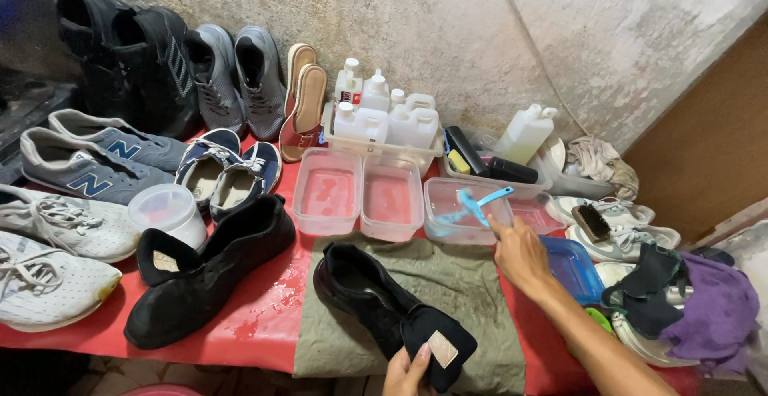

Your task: The person wipes a black shoe with a green cloth, then scrubs it with a blue brush dipped in water. The person repeatedly dips the brush and scrubs different areas of the shoe, including the heel and sides, while holding the shoe steady.

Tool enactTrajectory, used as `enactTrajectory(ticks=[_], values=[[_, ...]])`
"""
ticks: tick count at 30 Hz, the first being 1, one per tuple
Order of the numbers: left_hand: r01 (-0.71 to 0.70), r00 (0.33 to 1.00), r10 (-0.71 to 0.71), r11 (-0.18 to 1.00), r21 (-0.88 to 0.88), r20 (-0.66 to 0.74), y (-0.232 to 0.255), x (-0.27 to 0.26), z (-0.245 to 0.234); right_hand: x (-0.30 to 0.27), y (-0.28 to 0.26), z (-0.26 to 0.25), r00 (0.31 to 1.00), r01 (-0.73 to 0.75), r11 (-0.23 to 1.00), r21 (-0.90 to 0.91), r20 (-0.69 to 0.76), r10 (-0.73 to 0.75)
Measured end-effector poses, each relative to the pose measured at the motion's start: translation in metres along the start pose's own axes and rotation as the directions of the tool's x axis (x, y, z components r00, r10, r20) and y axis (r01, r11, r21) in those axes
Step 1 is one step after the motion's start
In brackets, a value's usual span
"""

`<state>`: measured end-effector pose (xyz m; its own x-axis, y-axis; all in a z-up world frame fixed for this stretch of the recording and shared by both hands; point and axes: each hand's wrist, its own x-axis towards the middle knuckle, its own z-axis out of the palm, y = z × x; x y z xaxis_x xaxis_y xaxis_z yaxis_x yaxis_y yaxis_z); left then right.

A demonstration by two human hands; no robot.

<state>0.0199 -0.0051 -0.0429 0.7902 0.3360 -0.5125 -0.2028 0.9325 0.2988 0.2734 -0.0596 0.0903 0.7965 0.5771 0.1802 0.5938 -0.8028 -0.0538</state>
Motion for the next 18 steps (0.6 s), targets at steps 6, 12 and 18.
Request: enactTrajectory(ticks=[6, 12, 18], values=[[-0.090, 0.917, 0.052, 0.993, -0.080, -0.395, 0.017, -0.035, 0.041, -0.012, 0.009, 0.017, 0.999, 0.033, 0.999, -0.016, -0.020, -0.033], [-0.460, 0.777, 0.622, 0.453, 0.763, 0.099, -0.050, 0.021, -0.049, 0.024, -0.034, 0.005, 0.960, 0.229, 0.968, 0.106, -0.190, -0.207], [0.195, 0.937, -0.315, 0.833, -0.518, -0.153, -0.004, 0.016, 0.008, 0.058, -0.168, -0.025, 0.918, 0.394, 0.909, 0.132, -0.019, -0.395]])
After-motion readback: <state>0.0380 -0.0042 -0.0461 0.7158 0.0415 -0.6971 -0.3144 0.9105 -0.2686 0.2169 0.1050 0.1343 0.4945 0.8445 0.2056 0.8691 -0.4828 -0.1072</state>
